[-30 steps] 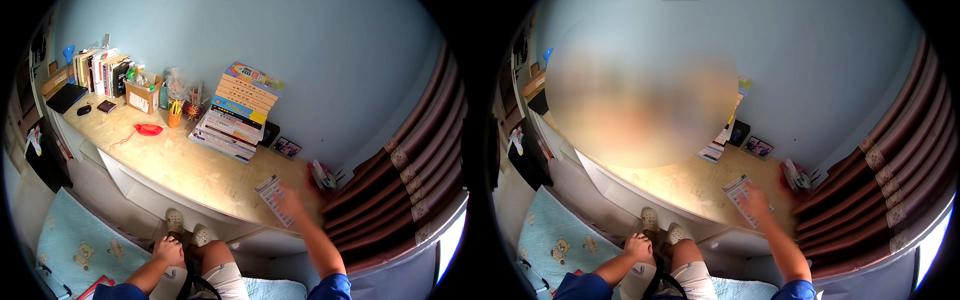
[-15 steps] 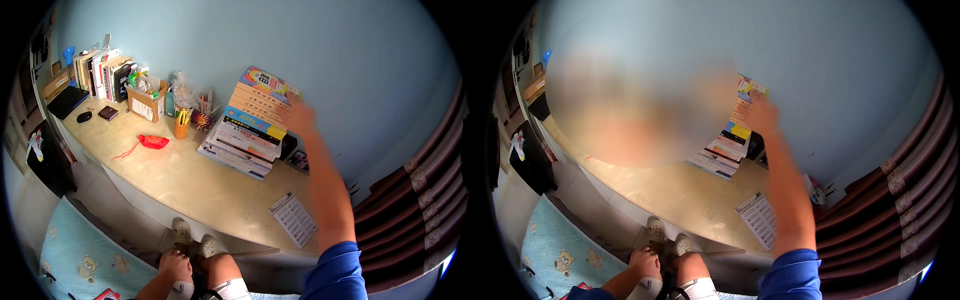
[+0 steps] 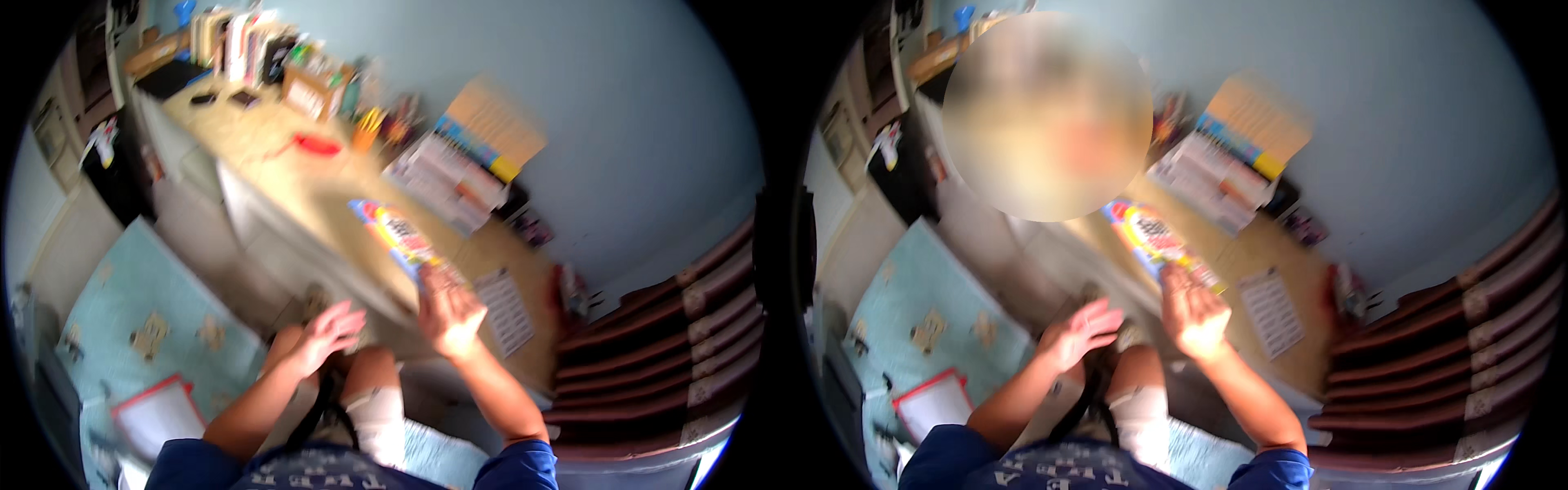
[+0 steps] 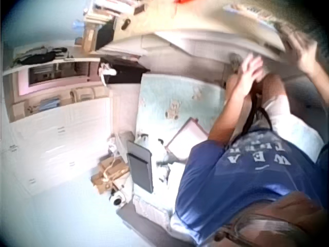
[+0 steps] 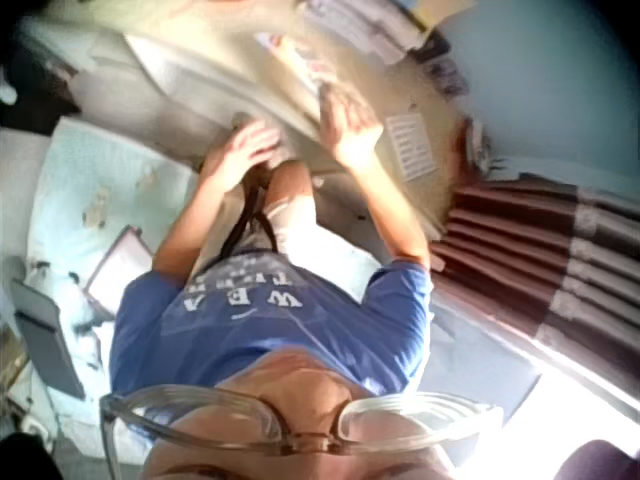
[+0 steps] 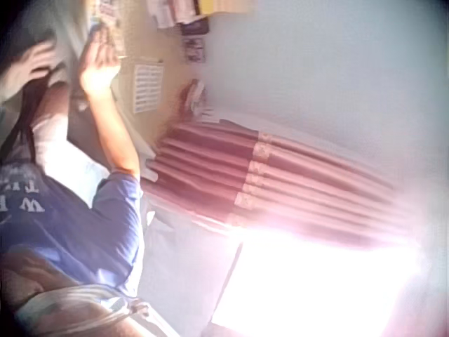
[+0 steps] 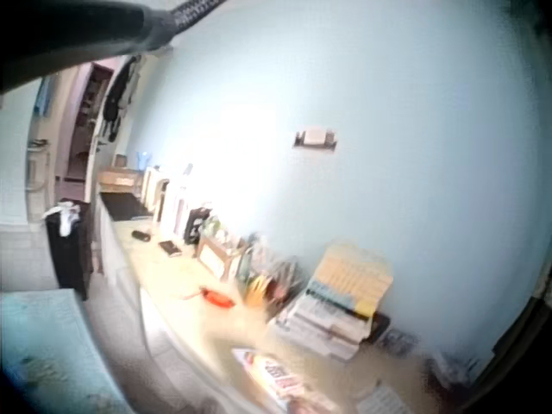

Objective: The person organizes a cluttered bedroom by picking up items from the floor and desk, including a hanger, a plastic bag, a laptop, and several books. They place the laptop on the bed, sit down, and briefly read a book before stacking it with other books and placing them on a shelf.

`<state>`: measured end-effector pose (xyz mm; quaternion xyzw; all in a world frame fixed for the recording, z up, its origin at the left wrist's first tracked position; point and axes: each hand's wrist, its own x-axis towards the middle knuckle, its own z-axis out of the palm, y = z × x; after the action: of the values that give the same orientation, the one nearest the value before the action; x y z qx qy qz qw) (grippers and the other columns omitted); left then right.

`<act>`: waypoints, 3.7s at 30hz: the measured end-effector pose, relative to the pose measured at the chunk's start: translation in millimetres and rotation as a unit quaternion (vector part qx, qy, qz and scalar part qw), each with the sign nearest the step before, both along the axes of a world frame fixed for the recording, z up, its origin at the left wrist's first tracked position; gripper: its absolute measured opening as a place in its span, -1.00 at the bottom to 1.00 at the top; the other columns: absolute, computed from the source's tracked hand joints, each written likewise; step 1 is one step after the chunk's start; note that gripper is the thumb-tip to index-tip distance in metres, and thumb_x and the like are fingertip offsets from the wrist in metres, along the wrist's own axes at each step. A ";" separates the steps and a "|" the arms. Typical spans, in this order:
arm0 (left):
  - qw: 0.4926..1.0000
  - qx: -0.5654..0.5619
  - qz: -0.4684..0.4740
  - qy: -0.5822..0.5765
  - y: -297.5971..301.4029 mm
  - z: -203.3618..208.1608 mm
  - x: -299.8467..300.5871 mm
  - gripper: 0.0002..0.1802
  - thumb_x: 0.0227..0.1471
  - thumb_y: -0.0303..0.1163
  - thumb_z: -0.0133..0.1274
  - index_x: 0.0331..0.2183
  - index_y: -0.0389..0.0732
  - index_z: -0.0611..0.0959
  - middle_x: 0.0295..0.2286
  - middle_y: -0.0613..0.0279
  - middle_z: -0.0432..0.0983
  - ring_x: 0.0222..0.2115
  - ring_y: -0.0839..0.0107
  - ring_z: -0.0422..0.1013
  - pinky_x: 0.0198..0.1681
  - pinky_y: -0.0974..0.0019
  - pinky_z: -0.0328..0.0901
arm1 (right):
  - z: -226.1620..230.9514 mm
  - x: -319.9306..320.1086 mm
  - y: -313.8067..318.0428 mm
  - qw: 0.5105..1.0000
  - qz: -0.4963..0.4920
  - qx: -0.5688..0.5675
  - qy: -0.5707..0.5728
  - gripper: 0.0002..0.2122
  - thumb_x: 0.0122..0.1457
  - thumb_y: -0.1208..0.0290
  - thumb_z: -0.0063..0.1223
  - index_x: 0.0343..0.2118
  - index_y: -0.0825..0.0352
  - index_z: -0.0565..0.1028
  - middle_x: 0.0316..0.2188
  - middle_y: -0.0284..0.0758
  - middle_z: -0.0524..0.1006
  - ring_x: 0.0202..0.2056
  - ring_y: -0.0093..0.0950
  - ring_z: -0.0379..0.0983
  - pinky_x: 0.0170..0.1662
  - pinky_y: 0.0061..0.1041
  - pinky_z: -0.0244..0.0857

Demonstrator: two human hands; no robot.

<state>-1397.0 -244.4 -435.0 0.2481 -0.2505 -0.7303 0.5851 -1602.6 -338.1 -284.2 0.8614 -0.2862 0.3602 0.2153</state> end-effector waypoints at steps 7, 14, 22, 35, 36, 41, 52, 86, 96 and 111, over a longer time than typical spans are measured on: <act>0.983 0.090 0.158 -0.017 93.7 7.0 13.3 -0.60 0.13 -0.34 0.05 -0.03 -0.34 0.45 -0.16 0.06 0.52 -0.16 0.28 0.47 -0.06 0.23 0.38 | -130.5 73.8 201.1 0.935 0.188 0.296 -0.052 -0.81 -0.16 0.54 0.28 -0.39 0.33 0.62 -0.19 -0.19 0.58 -0.08 -0.26 0.52 -0.02 -0.36 0.40; 0.988 0.088 0.114 -0.051 118.0 -16.3 25.4 -0.63 0.12 -0.40 0.05 -0.07 -0.39 0.47 -0.16 0.04 0.52 -0.16 0.28 0.48 -0.05 0.20 0.38 | -154.5 22.3 213.6 0.811 0.003 0.400 -0.426 -0.92 0.00 0.58 0.28 -0.45 0.40 0.56 -0.53 -0.35 0.59 -0.50 -0.66 0.44 -0.37 -0.66 0.34; 0.990 0.082 0.082 -0.077 114.2 -2.4 13.7 -0.65 0.10 -0.44 0.05 -0.07 -0.39 0.48 -0.15 0.07 0.53 -0.16 0.33 0.49 -0.08 0.26 0.37 | -167.4 -15.5 180.0 0.632 -0.063 0.410 -0.655 -0.89 0.15 0.50 0.15 -0.36 0.45 0.52 -0.44 -0.31 0.57 -0.46 -0.65 0.42 -0.35 -0.69 0.31; 0.978 0.047 0.102 -0.176 116.0 -1.2 -2.5 -0.68 0.04 -0.52 0.13 -0.13 -0.36 0.52 -0.23 0.15 0.56 -0.24 0.51 0.47 -0.15 0.38 0.38 | -181.5 2.1 199.2 0.629 0.066 0.545 -0.551 -0.70 0.34 0.30 -0.16 -0.13 0.46 0.48 -0.60 -0.49 0.45 -0.63 -0.76 0.24 -0.54 -0.74 0.09; 0.970 0.028 0.129 -0.206 115.7 -1.7 -5.2 -0.69 0.04 -0.53 0.13 -0.13 -0.35 0.51 -0.24 0.16 0.56 -0.24 0.52 0.47 -0.17 0.40 0.39 | -181.6 1.9 200.7 0.627 0.056 0.553 -0.546 -0.71 0.34 0.31 -0.16 -0.13 0.46 0.48 -0.56 -0.46 0.48 -0.58 -0.74 0.30 -0.49 -0.74 0.14; 0.943 0.012 0.182 -0.278 111.5 -4.8 -14.6 -0.68 0.03 -0.48 0.16 -0.15 -0.34 0.50 -0.32 0.21 0.57 -0.34 0.57 0.49 -0.27 0.46 0.40 | -186.2 2.0 205.9 0.553 0.087 0.580 -0.592 -0.70 0.34 0.33 -0.17 -0.11 0.51 0.46 -0.24 -0.27 0.55 -0.26 -0.60 0.44 -0.14 -0.64 0.29; 0.941 0.026 0.193 -0.277 107.5 -7.2 -19.9 -0.68 0.09 -0.29 0.13 -0.21 -0.32 0.52 -0.33 0.21 0.57 -0.36 0.58 0.49 -0.29 0.47 0.40 | -184.5 -4.2 208.1 0.427 0.149 0.656 -0.604 -0.72 0.32 0.33 -0.13 -0.22 0.49 0.51 -0.39 -0.34 0.58 -0.41 -0.63 0.48 -0.29 -0.68 0.35; 0.959 0.089 0.064 0.260 127.1 -49.2 -33.7 -0.39 0.20 0.05 -0.21 0.01 -0.29 0.44 -0.12 0.08 0.49 -0.13 0.32 0.44 -0.05 0.27 0.32 | -217.9 1.3 205.1 0.298 0.206 0.722 -0.589 -0.79 0.23 0.42 0.02 -0.28 0.52 0.52 -0.39 -0.20 0.59 -0.41 -0.49 0.54 -0.28 -0.55 0.46; 0.967 0.105 0.061 0.222 120.1 -60.8 -35.9 -0.36 0.20 0.09 -0.24 -0.01 -0.30 0.45 -0.11 0.08 0.49 -0.13 0.31 0.44 -0.04 0.27 0.31 | -229.8 -12.8 197.0 0.374 0.185 0.705 -0.574 -0.77 0.24 0.41 -0.01 -0.28 0.55 0.50 -0.30 -0.15 0.58 -0.31 -0.42 0.55 -0.17 -0.47 0.45; 0.990 0.107 -0.006 0.089 94.3 -94.3 -29.5 -0.32 0.21 0.14 -0.29 -0.03 -0.31 0.47 -0.12 0.08 0.50 -0.14 0.29 0.44 -0.02 0.26 0.28 | -237.2 -34.4 189.6 0.391 0.113 0.699 -0.588 -0.78 0.24 0.38 -0.01 -0.41 0.46 0.51 -0.40 -0.25 0.59 -0.43 -0.53 0.52 -0.32 -0.56 0.42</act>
<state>-1426.5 -150.1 -529.3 0.2422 -0.1194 -0.7755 0.5707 -1637.0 -148.5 -521.3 0.3074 -0.3927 0.4719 -0.7270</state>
